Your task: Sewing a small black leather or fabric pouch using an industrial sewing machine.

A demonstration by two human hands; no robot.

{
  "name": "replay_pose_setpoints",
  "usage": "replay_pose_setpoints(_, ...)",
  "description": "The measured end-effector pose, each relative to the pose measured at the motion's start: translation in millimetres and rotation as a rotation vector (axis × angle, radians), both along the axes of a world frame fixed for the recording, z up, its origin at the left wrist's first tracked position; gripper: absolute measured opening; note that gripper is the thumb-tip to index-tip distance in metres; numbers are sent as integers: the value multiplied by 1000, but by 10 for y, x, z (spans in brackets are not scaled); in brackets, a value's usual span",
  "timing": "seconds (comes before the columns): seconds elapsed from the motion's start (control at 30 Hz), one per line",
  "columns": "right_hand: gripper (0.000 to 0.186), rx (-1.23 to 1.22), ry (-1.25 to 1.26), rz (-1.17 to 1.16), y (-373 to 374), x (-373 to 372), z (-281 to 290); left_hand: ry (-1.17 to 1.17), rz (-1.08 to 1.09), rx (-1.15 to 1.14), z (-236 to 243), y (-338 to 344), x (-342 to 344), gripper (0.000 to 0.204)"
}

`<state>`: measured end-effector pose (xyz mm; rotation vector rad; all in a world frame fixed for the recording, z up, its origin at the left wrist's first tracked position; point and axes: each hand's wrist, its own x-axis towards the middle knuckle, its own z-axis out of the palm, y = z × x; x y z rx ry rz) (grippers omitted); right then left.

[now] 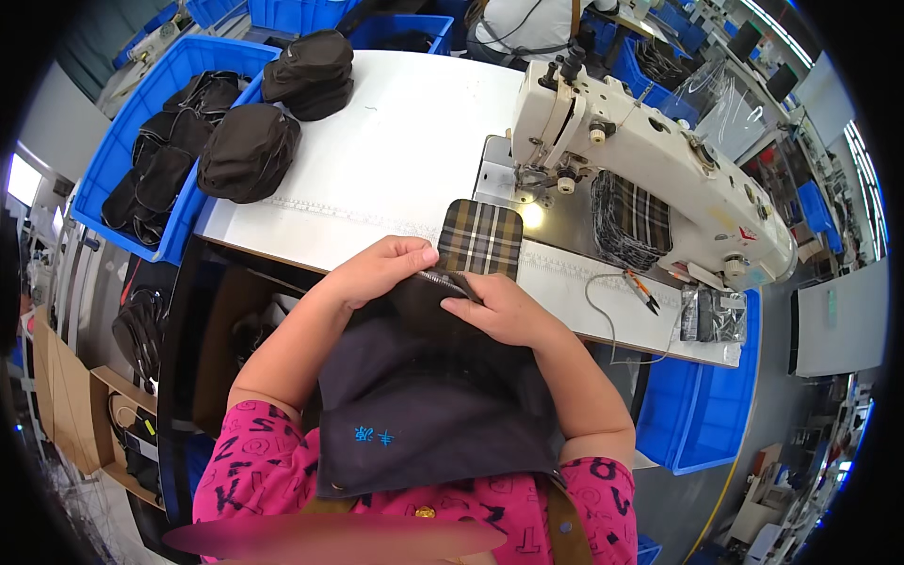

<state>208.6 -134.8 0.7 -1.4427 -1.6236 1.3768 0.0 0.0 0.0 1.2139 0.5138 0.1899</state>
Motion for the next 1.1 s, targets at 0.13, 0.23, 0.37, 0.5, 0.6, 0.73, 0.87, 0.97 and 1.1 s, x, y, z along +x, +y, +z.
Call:
replay_pose_setpoints(0.13, 26, 23, 216, -92, -30, 12, -86, -30, -28, 131, -128, -71, 60, 35)
replay_pose_setpoints(0.23, 21, -16, 340, -189, -7, -36, -36, -63, 18, 210, -110, -208, 146, 37)
replay_pose_setpoints(0.37, 24, 65, 543, -329, -13, -70, -87, -117, 90, 121, -63, -292, 137, 36)
replay_pose_setpoints(0.5, 23, 116, 798, -424, -39, 40, -16, -114, 40, 73, -295, -229, -45, 35)
replay_pose_setpoints(0.6, 23, 150, 868, -455, -57, 14, 45, -144, 25, -8, -436, -350, -123, 36)
replay_pose_setpoints(0.73, 27, 57, 970, -386, 38, 71, -10, -136, 20, 5, -462, -286, -172, 34)
replay_pose_setpoints(0.87, 30, 72, 890, -348, 55, 62, 18, -166, 345, -319, -294, -341, -119, 33)
replay_pose_setpoints(0.97, 34, 78, 848, -437, 42, -44, 35, -436, 442, -448, -382, -149, -152, 28)
replay_pose_setpoints(1.1, 29, -107, 657, -421, -156, -18, -260, -372, 606, -385, -234, -148, 0, 34)
